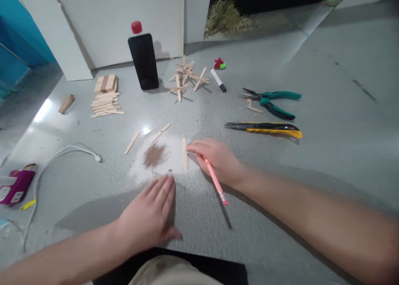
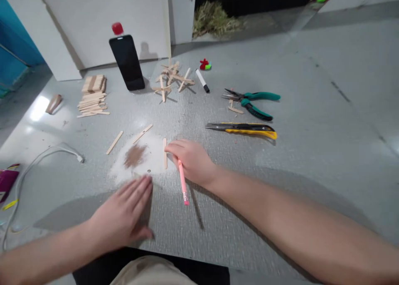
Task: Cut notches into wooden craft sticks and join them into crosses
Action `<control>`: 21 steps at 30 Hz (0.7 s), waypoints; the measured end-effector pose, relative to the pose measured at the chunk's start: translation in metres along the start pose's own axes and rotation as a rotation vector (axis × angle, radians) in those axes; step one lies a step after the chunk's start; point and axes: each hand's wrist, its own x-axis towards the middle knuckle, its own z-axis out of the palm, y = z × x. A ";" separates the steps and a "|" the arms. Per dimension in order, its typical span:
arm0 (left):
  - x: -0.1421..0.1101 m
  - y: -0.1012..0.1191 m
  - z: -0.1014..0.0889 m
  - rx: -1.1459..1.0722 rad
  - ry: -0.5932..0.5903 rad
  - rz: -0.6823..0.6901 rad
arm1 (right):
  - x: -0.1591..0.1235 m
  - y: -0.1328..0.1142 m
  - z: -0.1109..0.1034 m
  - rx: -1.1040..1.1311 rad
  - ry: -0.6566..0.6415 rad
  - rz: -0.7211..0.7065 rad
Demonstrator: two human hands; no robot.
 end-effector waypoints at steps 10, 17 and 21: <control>-0.069 0.029 -0.026 -0.089 0.299 0.340 | -0.001 -0.001 0.003 0.045 0.015 0.036; 0.042 -0.033 -0.016 0.311 0.396 0.218 | 0.004 -0.003 -0.005 0.124 0.223 0.203; 0.077 -0.047 0.012 0.292 0.376 0.213 | 0.007 -0.003 -0.010 0.143 0.277 0.295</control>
